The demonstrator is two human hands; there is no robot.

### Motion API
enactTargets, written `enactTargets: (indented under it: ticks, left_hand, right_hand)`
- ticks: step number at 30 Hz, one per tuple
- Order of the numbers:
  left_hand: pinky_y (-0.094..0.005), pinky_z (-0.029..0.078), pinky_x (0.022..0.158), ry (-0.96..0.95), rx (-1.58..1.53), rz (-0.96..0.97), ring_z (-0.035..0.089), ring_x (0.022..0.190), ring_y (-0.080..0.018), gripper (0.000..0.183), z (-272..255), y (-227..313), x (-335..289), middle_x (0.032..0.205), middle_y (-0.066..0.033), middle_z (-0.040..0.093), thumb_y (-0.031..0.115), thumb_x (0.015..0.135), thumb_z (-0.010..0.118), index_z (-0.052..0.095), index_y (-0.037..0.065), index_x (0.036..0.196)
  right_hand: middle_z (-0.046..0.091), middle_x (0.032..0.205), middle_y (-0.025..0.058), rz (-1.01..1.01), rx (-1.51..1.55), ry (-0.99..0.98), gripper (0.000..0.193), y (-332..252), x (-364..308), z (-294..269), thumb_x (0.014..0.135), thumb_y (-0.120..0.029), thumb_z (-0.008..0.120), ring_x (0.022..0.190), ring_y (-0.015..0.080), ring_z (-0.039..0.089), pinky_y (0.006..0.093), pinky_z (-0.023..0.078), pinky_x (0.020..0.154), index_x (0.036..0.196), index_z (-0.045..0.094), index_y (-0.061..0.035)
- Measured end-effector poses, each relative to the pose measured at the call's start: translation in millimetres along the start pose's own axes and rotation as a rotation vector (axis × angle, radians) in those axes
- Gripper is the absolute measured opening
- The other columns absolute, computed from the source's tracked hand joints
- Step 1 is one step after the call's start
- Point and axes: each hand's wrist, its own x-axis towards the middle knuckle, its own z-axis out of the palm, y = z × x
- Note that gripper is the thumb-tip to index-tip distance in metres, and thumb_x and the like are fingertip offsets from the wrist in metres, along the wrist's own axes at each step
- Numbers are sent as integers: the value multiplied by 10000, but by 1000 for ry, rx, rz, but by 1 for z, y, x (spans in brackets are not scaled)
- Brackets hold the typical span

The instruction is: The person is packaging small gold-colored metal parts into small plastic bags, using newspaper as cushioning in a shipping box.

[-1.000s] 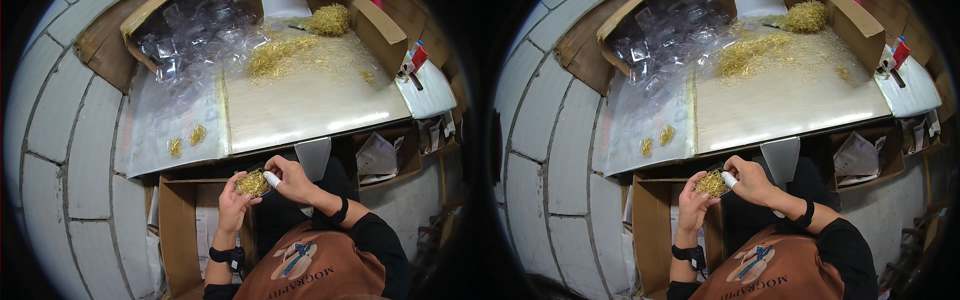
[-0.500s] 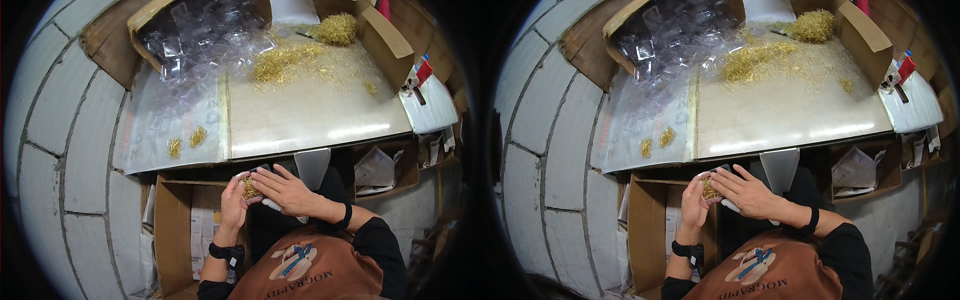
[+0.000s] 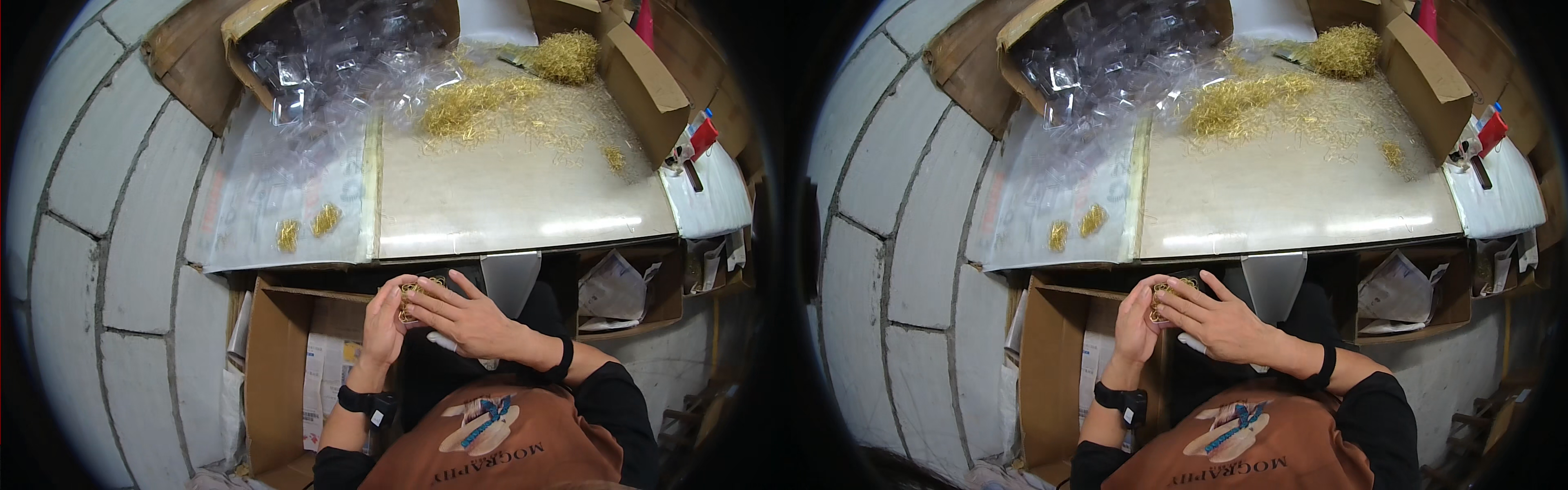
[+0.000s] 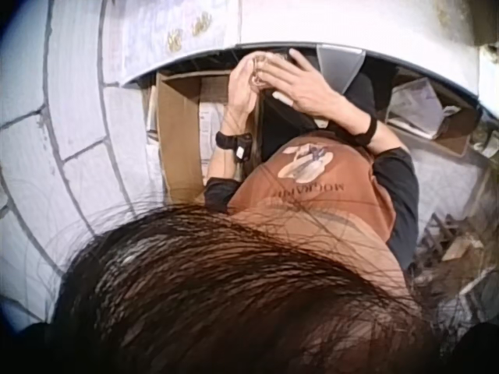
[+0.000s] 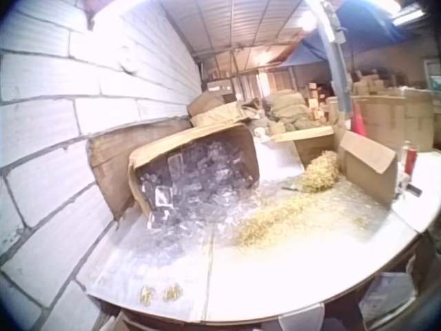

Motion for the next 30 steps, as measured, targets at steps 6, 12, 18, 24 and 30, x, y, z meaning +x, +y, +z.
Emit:
enactTargets:
  ticks: [6,12,18,24,30]
  left_hand:
    - [-340,562,757,-31,-98,-55,611,979,-209,341,-18,6,-4,1123,-144,566,196,960,390,432,0,1236]
    - [-395,515,885,-155,-227,-2,560,1094,-269,542,-15,9,-8,1220,-201,509,16,808,441,311,1,1334]
    - [-394,531,876,-42,-103,-21,571,1078,-290,577,-25,1,-10,1217,-203,509,-42,761,476,336,-15,1320]
    - [-361,556,800,81,-173,25,609,1006,-236,369,-52,12,-18,1168,-165,551,133,948,422,386,7,1293]
    - [-289,568,631,417,160,30,636,853,-160,336,-147,35,-35,1014,-57,606,212,970,417,496,65,1262]
  right_hand:
    - [582,1125,94,31,302,319,387,1,-4,-23,735,-76,670,1068,282,551,391,459,875,1109,573,-51]
    - [616,968,72,40,333,256,276,4,-10,-18,704,-23,681,864,250,601,332,506,714,971,616,-47]
    - [618,986,86,69,389,336,297,6,-18,-13,686,5,673,872,262,615,340,518,702,972,607,-38]
    - [620,1024,104,46,342,317,323,3,-15,-20,677,25,664,898,272,620,343,520,717,989,607,-37]
    - [628,984,140,235,232,237,300,15,-41,-21,687,68,626,845,305,637,336,516,717,975,614,-15]
